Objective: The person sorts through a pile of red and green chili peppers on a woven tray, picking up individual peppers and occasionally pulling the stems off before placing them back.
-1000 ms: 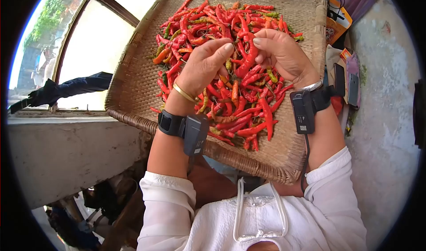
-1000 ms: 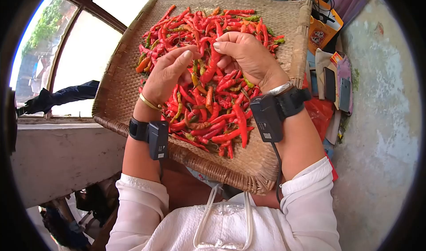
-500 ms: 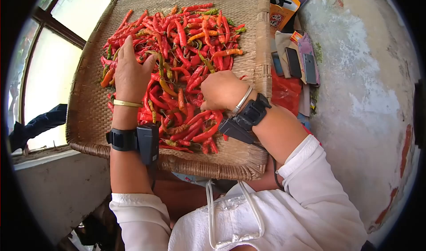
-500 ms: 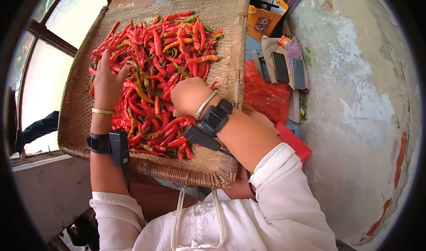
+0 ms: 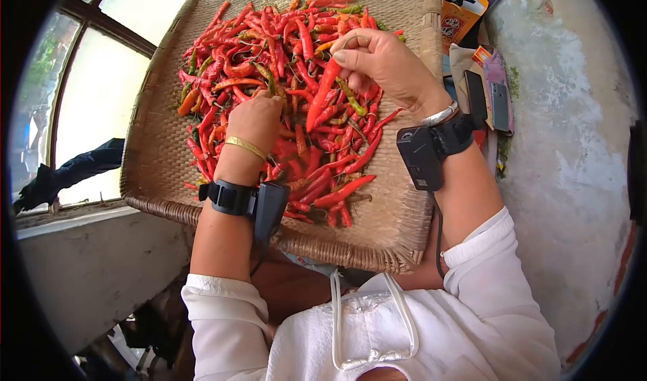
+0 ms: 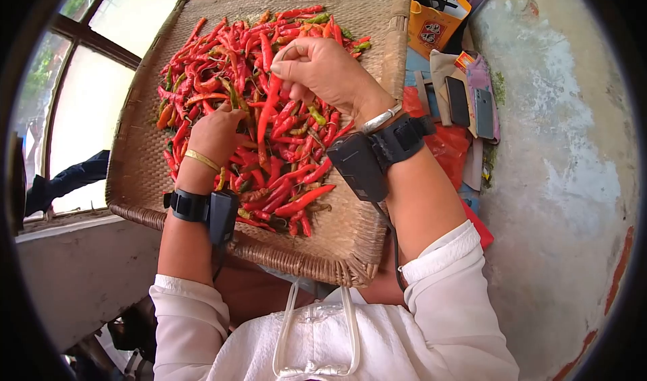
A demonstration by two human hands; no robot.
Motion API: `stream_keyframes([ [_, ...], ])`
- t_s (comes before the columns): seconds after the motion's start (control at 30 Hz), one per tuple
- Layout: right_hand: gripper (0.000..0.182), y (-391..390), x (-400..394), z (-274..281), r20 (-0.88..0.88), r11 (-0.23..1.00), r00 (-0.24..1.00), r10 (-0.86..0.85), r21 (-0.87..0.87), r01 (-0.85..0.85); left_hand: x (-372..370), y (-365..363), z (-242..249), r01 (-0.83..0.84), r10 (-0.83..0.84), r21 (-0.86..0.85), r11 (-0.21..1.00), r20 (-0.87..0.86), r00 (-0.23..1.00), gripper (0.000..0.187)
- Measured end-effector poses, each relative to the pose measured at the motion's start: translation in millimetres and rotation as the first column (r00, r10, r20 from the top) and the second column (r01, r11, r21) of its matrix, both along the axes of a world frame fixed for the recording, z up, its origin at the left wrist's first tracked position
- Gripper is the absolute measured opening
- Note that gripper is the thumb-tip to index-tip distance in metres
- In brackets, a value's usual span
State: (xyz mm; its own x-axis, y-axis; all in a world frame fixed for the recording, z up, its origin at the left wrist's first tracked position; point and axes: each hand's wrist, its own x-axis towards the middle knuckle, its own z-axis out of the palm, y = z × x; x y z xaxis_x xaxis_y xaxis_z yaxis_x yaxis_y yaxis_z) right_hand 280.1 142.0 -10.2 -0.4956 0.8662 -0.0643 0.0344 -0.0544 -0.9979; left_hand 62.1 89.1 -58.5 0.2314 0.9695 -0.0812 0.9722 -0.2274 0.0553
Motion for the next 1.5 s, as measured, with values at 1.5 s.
stream_keyframes([
  [1.5,0.024,-30,-21,-38,0.698,0.806,0.707,0.110,0.354,-0.475,-35,13,29,-0.177,0.085,0.174,0.969,0.436,0.896,0.042],
])
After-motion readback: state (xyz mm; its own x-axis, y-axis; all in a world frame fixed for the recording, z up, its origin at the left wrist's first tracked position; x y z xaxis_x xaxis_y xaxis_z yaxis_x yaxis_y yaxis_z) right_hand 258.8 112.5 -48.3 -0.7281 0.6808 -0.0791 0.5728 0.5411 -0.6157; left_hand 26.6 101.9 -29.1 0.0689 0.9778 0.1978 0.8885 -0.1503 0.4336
